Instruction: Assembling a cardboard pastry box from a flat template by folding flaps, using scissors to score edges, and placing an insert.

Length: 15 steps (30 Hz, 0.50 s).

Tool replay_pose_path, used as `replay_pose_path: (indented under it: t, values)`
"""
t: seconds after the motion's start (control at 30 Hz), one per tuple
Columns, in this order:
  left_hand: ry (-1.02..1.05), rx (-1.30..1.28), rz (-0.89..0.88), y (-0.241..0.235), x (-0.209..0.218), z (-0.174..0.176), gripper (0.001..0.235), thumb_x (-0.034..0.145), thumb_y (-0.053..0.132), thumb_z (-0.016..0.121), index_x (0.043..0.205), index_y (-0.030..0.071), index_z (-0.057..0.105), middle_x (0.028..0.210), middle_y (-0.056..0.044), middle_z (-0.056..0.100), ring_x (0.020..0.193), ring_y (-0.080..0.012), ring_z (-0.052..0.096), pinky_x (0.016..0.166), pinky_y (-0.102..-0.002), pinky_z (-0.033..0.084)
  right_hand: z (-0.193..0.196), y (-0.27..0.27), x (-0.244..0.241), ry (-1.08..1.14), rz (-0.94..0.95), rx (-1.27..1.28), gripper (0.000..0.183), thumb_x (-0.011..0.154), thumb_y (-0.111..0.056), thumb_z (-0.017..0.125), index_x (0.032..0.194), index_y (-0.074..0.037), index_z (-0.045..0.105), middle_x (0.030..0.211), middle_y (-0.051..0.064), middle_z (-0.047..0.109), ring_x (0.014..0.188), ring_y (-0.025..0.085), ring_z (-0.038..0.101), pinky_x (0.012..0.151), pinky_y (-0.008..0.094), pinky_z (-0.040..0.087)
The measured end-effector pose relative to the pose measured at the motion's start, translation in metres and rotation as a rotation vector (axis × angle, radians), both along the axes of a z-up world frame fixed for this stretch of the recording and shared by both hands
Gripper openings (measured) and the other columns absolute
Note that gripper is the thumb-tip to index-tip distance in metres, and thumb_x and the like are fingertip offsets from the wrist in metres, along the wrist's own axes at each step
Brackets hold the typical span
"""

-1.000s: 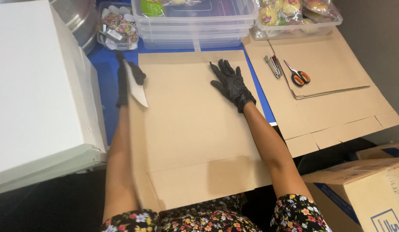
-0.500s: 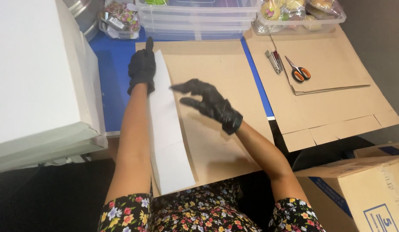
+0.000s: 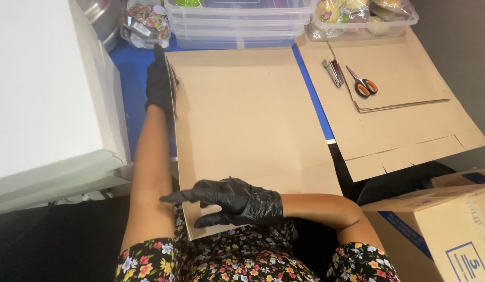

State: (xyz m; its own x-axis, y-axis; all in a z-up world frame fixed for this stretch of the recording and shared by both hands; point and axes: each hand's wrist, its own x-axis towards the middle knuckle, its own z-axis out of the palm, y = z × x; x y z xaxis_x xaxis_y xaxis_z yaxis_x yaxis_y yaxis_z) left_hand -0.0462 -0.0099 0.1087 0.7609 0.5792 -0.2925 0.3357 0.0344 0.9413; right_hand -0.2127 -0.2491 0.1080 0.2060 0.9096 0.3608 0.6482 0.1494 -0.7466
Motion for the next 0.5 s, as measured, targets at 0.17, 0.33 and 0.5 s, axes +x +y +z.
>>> replay_pose_path:
  t: [0.17,0.33,0.5]
  values:
    - [0.047,0.266,-0.071,0.023,0.023,-0.051,0.044,0.090,0.067,0.041,0.089,0.029,0.062,0.073,0.013,0.069,0.076,-0.0073,0.075,0.081,-0.027,0.058,-0.020,0.003,-0.005,0.135,-0.109,-0.055,0.018,0.105,-0.020,0.058,0.118,-0.023,0.070,0.101,0.003,0.072,0.091,0.027,0.072,0.079,0.039,0.059]
    - [-0.272,-0.255,-0.134,0.062,0.071,-0.119,0.052,0.092,0.066,0.043,0.069,0.021,0.057,0.055,0.003,0.053,0.053,-0.0143,0.055,0.066,-0.030,0.053,-0.017,0.000,-0.003,-0.079,-0.187,-0.084,0.036,0.092,-0.034,0.074,0.122,-0.015,0.065,0.099,0.009,0.070,0.080,0.036,0.071,0.069,0.047,0.061]
    - [-0.825,-0.595,-0.447,0.116,0.134,-0.238,0.041,0.098,0.047,0.048,0.085,0.008,0.054,0.058,-0.011,0.050,0.047,-0.0251,0.053,0.063,-0.040,0.054,-0.044,0.003,0.013,0.308,-0.026,-0.376,0.045,0.104,-0.045,0.049,0.130,-0.011,0.062,0.120,0.015,0.065,0.111,0.037,0.064,0.098,0.052,0.053]
